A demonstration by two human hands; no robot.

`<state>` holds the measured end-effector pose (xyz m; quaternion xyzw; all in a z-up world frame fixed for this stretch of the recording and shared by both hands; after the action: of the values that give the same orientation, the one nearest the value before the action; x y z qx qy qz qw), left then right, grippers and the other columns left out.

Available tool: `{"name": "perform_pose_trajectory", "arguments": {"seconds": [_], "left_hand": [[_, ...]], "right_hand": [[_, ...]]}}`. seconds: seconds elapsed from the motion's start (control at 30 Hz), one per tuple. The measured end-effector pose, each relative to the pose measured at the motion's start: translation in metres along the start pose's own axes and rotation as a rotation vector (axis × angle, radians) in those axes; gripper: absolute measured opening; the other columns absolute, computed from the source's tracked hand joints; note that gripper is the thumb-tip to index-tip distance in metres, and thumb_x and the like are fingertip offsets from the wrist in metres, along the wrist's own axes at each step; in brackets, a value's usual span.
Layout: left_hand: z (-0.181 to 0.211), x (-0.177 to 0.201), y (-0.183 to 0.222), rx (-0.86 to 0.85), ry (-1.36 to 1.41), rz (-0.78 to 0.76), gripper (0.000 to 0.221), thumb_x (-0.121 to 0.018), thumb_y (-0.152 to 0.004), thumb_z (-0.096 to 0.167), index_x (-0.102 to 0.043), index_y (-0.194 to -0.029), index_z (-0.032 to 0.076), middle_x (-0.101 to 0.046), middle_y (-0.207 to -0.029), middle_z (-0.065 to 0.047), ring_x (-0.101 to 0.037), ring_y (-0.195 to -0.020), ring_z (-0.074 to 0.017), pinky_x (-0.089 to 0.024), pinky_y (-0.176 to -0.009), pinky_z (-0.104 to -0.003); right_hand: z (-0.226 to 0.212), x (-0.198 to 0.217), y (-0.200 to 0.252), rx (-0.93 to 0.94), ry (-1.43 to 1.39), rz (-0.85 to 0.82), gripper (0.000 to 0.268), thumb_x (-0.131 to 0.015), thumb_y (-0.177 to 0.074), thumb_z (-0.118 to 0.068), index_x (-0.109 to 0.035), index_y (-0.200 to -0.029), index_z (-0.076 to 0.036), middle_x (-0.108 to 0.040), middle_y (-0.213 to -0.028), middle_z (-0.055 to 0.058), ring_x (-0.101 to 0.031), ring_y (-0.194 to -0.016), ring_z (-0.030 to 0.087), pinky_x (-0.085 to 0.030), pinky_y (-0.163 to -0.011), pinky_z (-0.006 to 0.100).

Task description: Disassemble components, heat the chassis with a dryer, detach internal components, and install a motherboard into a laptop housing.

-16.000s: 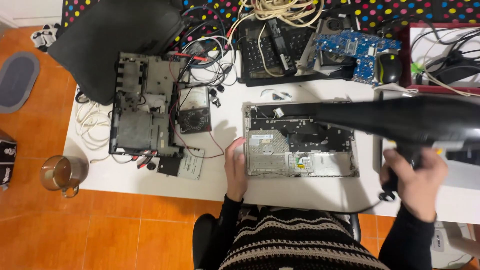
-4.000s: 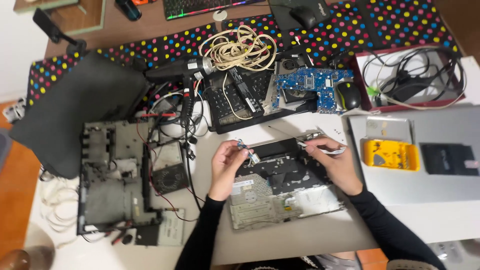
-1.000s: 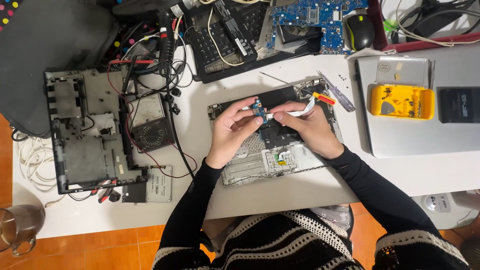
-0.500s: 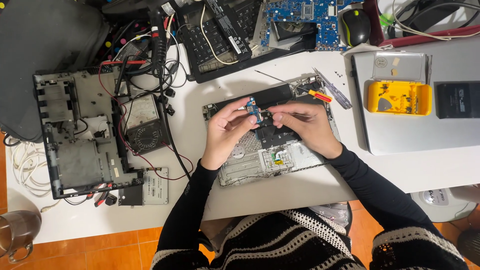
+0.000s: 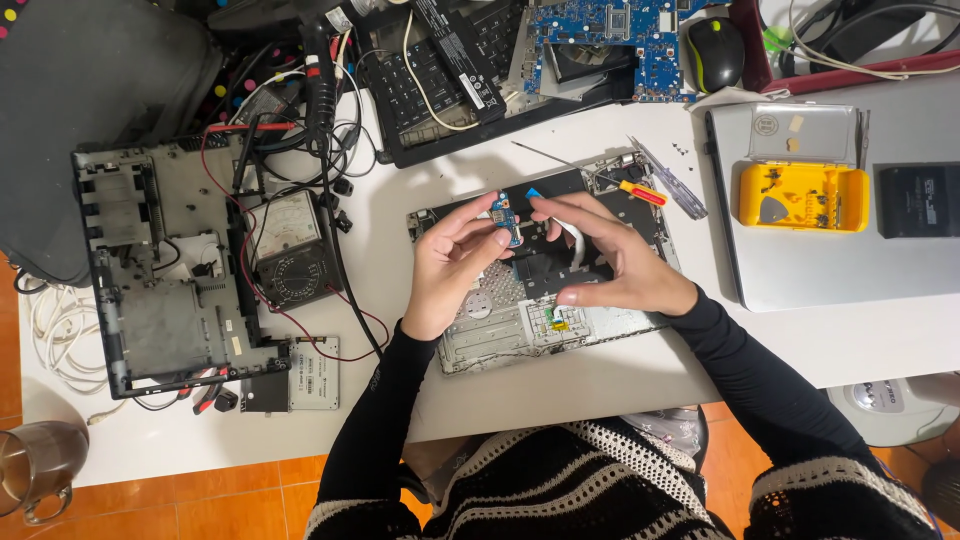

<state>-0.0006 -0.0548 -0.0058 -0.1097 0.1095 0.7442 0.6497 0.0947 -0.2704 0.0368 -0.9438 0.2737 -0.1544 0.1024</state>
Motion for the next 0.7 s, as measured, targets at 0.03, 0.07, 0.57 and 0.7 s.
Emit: {"name": "perform_pose_trajectory", "arguments": {"seconds": [0.03,0.07,0.57,0.7], "left_hand": [[0.000,0.000,0.000,-0.002,-0.006,0.002,0.053,-0.068,-0.100,0.007,-0.051,-0.148,-0.004,-0.071,-0.125,-0.017,-0.070,-0.109,-0.0148,-0.061,-0.092,-0.032],[0.000,0.001,0.000,-0.004,-0.007,0.002,0.053,-0.068,-0.100,0.007,-0.051,-0.148,-0.004,-0.071,-0.125,-0.017,-0.070,-0.109,-0.0148,-0.061,-0.092,-0.032],[-0.003,0.001,0.000,0.003,-0.057,-0.012,0.052,-0.069,-0.100,0.003,-0.052,-0.150,-0.003,-0.071,-0.123,-0.014,-0.067,-0.111,-0.0135,-0.053,-0.101,-0.028],[-0.003,0.000,0.001,-0.020,-0.079,-0.026,0.049,-0.068,-0.101,0.004,-0.054,-0.148,-0.003,-0.071,-0.123,-0.012,-0.067,-0.112,-0.0123,-0.053,-0.104,-0.028]], "right_hand": [[-0.002,0.001,0.000,0.069,-0.016,-0.014,0.074,-0.076,-0.087,-0.014,-0.046,-0.152,0.000,-0.052,-0.140,0.011,-0.053,-0.122,0.019,-0.040,-0.110,0.033],[0.006,-0.001,0.003,0.072,-0.015,-0.015,0.074,-0.076,-0.087,-0.014,-0.046,-0.152,0.000,-0.052,-0.140,0.011,-0.053,-0.122,0.019,-0.040,-0.110,0.033],[0.038,-0.001,0.006,-0.329,-0.316,0.230,0.035,-0.066,-0.099,-0.005,-0.066,-0.134,0.000,-0.078,-0.113,0.006,-0.066,-0.093,0.007,-0.054,-0.081,0.023],[0.036,-0.001,0.006,-0.348,-0.202,0.221,0.029,-0.068,-0.098,-0.006,-0.072,-0.126,-0.001,-0.077,-0.109,0.006,-0.072,-0.100,0.009,-0.056,-0.084,0.023]]}}
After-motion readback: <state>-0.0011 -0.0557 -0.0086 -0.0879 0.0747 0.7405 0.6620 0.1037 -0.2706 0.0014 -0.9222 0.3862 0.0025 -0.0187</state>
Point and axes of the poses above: each hand's wrist, its own y-axis away from the middle knuckle, its own x-axis out of the back of the hand, z = x × y, the point moved 1 cm from there along -y, towards the middle knuckle
